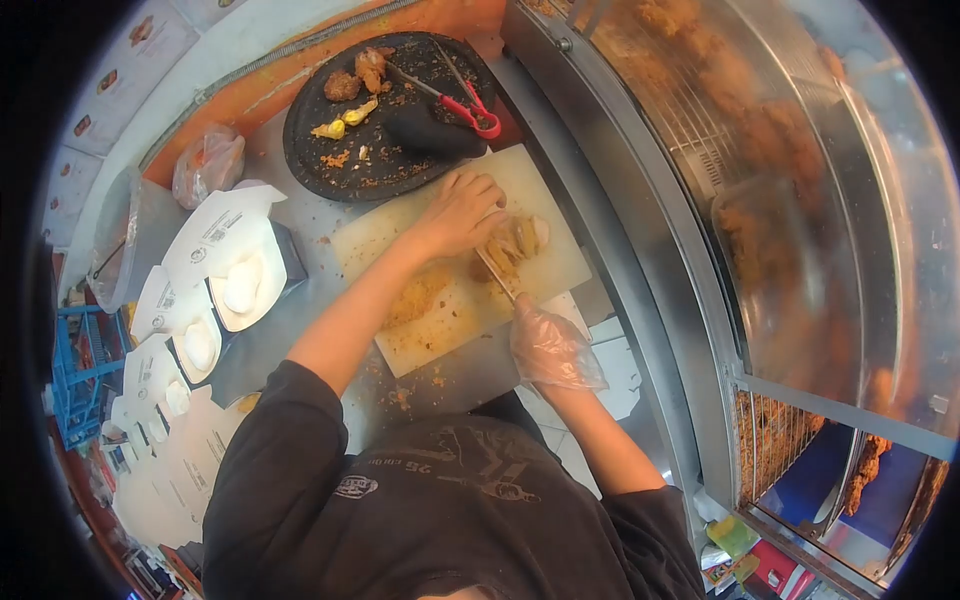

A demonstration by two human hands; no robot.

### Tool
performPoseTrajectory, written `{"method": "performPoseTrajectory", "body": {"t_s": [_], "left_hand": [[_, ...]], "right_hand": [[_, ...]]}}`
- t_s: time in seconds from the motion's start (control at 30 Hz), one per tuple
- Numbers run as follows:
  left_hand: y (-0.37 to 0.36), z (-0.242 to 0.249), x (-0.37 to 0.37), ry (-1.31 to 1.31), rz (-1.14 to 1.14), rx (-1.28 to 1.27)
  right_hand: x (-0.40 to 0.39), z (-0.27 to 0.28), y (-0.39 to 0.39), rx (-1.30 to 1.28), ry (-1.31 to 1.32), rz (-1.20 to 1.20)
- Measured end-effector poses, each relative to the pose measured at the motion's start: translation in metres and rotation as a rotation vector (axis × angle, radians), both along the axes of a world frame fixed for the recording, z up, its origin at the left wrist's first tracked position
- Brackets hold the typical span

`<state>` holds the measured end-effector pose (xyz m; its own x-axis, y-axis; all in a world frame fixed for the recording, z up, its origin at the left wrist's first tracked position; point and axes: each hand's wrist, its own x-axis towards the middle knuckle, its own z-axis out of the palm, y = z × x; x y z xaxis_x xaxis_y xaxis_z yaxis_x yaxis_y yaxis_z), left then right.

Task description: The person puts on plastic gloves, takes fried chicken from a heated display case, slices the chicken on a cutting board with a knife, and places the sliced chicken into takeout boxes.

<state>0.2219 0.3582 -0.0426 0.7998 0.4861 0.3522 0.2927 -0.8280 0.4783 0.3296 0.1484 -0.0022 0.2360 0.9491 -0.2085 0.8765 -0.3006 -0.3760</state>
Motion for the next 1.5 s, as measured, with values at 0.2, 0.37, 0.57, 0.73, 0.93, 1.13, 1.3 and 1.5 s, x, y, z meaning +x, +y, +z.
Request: {"method": "performPoseTrajectory", "body": {"t_s": [0.2,0.37,0.57,0.73,0.93,1.13,1.3,1.5], "left_hand": [[0.004,-0.023,-0.006,0.121,0.087,0.079],[0.004,-0.005,-0.013,0.05,0.079,0.061],[-0.026,0.032,-0.073,-0.021,0.01,0.119],[-0.006,0.025,-0.076,0.17,-0.181,0.019],[0.005,0.002,-0.05,0.111,-0.27,0.121],[0.0,-0.024,-0.058,0.195,-0.157,0.074],[0.008,0.007,-0.059,0.092,-0.097,0.241],[0.004,-0.033,-0.078,0.081,-0.028,0.24]], "right_hand": [[-0.003,-0.013,0.006,-0.087,0.0,0.125],[-0.002,-0.006,0.006,0.018,-0.075,0.133],[-0.049,0.036,-0.015,-0.043,0.163,0.04],[-0.066,0.026,-0.019,0.002,0.123,0.097],[-0.07,0.029,-0.014,-0.065,0.152,0.025],[-0.077,-0.024,-0.02,0.062,0.167,-0.048],[-0.077,0.009,-0.003,-0.12,0.03,-0.029],[-0.087,-0.013,-0.008,-0.059,0.034,0.09]]}}
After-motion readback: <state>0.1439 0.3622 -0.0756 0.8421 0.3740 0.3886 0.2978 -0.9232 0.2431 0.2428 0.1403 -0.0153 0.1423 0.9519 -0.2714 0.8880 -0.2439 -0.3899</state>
